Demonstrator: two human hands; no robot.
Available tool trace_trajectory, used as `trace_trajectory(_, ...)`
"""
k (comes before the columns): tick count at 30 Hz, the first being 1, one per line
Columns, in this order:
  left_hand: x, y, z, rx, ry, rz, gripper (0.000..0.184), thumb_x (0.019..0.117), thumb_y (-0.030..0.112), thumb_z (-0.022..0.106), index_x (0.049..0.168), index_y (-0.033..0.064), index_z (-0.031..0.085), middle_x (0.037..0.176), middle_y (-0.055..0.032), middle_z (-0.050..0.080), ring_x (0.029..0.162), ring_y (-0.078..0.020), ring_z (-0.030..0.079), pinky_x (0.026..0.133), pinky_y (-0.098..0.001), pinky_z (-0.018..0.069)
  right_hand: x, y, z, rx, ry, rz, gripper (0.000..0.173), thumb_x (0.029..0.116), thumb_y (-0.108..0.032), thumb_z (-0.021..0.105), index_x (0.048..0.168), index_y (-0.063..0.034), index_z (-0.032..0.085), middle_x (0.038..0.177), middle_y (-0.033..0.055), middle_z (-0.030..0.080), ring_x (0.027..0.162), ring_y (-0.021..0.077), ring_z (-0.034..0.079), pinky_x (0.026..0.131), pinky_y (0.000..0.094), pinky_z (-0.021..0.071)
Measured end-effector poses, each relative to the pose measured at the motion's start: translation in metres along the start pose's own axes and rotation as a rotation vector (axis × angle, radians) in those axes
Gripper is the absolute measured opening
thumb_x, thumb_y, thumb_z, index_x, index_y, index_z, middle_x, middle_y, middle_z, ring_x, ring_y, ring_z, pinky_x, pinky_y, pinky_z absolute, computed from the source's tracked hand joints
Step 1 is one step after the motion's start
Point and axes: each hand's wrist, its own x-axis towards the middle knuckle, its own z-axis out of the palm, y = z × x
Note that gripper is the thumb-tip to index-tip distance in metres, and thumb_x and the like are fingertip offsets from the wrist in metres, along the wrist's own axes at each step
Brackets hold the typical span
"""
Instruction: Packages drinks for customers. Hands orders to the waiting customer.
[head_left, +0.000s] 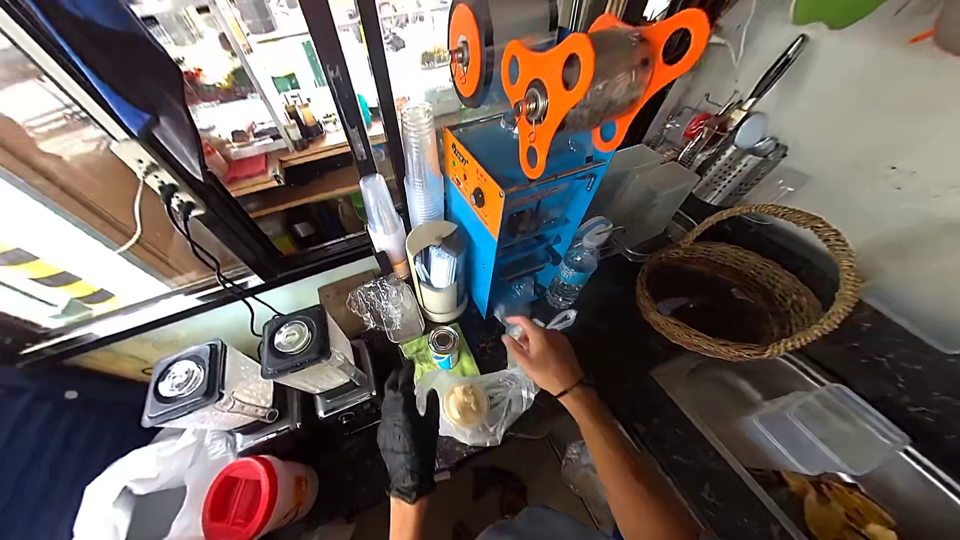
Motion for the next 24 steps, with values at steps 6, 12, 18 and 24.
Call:
trace_trajectory(6,-0.028,-0.007,0.004,-0.022,-0.234,-0.273,0.04,0.0974,0.034,0.064,0.122,0.0033,0.069,0.108,-0.0184,0.073,0.102,-0.0346,0.07,0.092,-0.0572,0.0536,0.163,-0.045,0.093,0.056,0.036,-0.123,0.041,0.1042,-0.033,0.054,0.14,-0.0147,0.063,0.113,0.016,0.074,0.108,0.033,0.07,0.098,0.0531,0.0521)
trace_trajectory(12,-0.045,-0.011,0.01,-0.173,-0.027,-0.149,0.035,0.0918,0.014,0.065,0.125,0.0064,0.069,0.11,-0.0136,0.074,0.098,-0.0293,0.073,0.089,-0.0528,0.0566,0.218,-0.065,0.125,-0.083,0.079,-0.07,0.043,0.1084,-0.032,0.044,0.141,-0.0095,0.06,0.124,0.0237,0.068,0.12,0.0408,0.064,0.102,0.0572,0.0489)
trace_trajectory(18,-0.036,-0.004,0.016,-0.224,0.033,-0.061,0.028,0.0918,0.024,0.069,0.111,0.0048,0.074,0.108,-0.0124,0.073,0.103,-0.0248,0.069,0.094,-0.0451,0.0549,0.179,-0.059,0.086,0.073,0.311,-0.229,0.037,0.1063,-0.03,0.051,0.12,-0.0032,0.073,0.098,0.0202,0.076,0.094,0.0386,0.073,0.089,0.0576,0.0553)
trace_trajectory(24,-0.016,-0.002,0.009,-1.001,-0.058,-0.251,0.021,0.1028,0.014,0.047,0.105,0.0025,0.065,0.086,-0.0016,0.069,0.079,-0.0084,0.065,0.075,-0.0262,0.057,0.031,-0.016,-0.027,0.421,0.588,-0.667,0.026,0.1015,-0.024,0.062,0.107,-0.0005,0.072,0.088,0.0057,0.074,0.074,0.0084,0.07,0.067,0.0281,0.0612)
